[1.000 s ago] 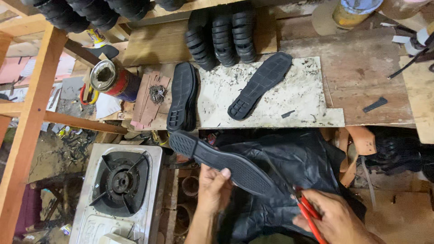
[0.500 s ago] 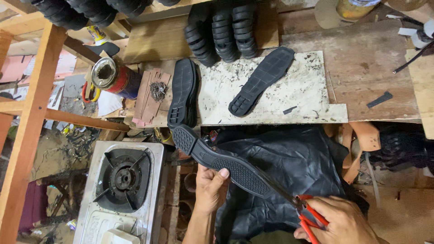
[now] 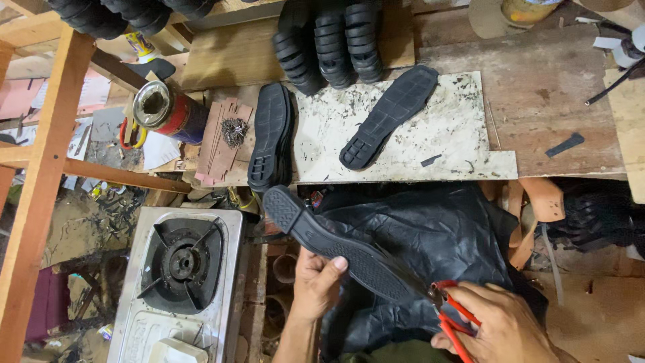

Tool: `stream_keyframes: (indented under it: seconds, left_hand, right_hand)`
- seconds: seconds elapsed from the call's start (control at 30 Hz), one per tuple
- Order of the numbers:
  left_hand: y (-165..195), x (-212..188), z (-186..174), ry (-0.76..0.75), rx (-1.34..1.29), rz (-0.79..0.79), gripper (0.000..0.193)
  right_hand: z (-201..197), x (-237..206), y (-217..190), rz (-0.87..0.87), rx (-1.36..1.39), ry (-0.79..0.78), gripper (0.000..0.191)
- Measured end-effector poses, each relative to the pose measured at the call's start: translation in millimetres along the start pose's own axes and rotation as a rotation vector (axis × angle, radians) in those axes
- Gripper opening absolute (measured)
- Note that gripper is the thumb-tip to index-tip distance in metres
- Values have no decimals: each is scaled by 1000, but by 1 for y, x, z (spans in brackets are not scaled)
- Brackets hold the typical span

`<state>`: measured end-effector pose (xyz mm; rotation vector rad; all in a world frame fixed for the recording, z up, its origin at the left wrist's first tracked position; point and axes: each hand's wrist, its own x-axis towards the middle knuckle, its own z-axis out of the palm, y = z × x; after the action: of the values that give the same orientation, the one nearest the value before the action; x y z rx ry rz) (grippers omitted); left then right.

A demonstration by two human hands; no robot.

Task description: The person holds a black rubber shoe sole in one hand and uses red-handled scissors to trim excess rubber from the sole edge, rotating the sole to work around its perimeter. Trimmed pieces fall away and finished soles accumulate on the workbench.

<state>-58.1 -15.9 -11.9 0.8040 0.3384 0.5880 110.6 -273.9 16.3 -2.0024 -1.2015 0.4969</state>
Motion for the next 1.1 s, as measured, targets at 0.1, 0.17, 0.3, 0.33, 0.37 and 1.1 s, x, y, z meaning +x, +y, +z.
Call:
stream_keyframes:
  seconds: [0.1,0.17,0.3,0.33,0.37,1.1]
  left_hand:
    - [-3,-2,1,-19,17,-16,49]
    - [-3,-3,-1,-15,33,-24,49]
    - [0,-4,-7,-12,81,-60,47]
    - [1,-4,-8,-14,92,-70,46]
    - [1,-4,-9,-16,87,-77,47]
    - [5,-11,-11,-78,245,-206,44]
  right_hand:
    - [4,-3,7,148,47,-105,67]
    - [7,-5,15,106,9,-112,66]
    - [5,-12,29,122,-19,-211,57]
    - [4,-13,30,202,-26,-259,54]
    - [3,-14,29,282,-34,-307,51]
    - [-3,3,2,-62,56,-85,69]
